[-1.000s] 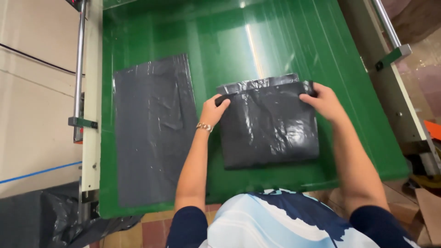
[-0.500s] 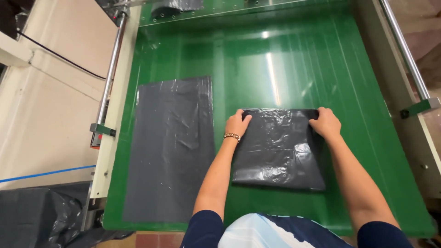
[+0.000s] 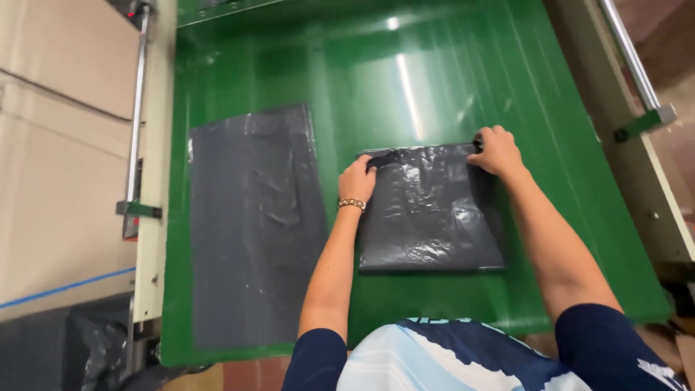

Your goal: Folding and stacking plastic bags on a conveyor belt in a factory setting.

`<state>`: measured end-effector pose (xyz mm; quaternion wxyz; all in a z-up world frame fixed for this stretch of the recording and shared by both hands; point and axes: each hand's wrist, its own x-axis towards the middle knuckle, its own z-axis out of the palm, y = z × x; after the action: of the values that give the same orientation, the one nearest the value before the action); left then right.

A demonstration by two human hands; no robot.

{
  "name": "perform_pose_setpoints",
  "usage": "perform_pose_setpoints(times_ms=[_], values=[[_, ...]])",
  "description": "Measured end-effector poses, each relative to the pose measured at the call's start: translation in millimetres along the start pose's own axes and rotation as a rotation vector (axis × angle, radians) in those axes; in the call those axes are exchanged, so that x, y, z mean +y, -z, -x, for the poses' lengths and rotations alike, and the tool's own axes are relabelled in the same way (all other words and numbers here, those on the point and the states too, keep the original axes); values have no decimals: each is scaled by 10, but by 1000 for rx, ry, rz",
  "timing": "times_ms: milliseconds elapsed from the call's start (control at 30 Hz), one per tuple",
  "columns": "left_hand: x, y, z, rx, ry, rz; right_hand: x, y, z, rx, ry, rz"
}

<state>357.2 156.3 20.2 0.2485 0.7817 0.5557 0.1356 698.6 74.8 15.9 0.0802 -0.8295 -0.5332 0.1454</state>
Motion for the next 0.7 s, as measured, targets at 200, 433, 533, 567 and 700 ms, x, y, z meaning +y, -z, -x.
perform_pose_setpoints(times_ms=[200, 433, 533, 567, 700], values=[[-82, -287, -87, 100, 75, -40, -102, -33, -11, -26, 36, 107], [107, -259, 115, 461, 37, -334, -85, -36, -197, -235, 22, 212], [220, -391, 331, 590, -158, -299, -236, 146, -35, -203, 58, 180], [321, -345, 445, 603, -156, -298, -270, 171, 50, -194, 67, 183], [217, -611, 571, -176, 114, 665, -334, 257, 617, 143, 192, 59]])
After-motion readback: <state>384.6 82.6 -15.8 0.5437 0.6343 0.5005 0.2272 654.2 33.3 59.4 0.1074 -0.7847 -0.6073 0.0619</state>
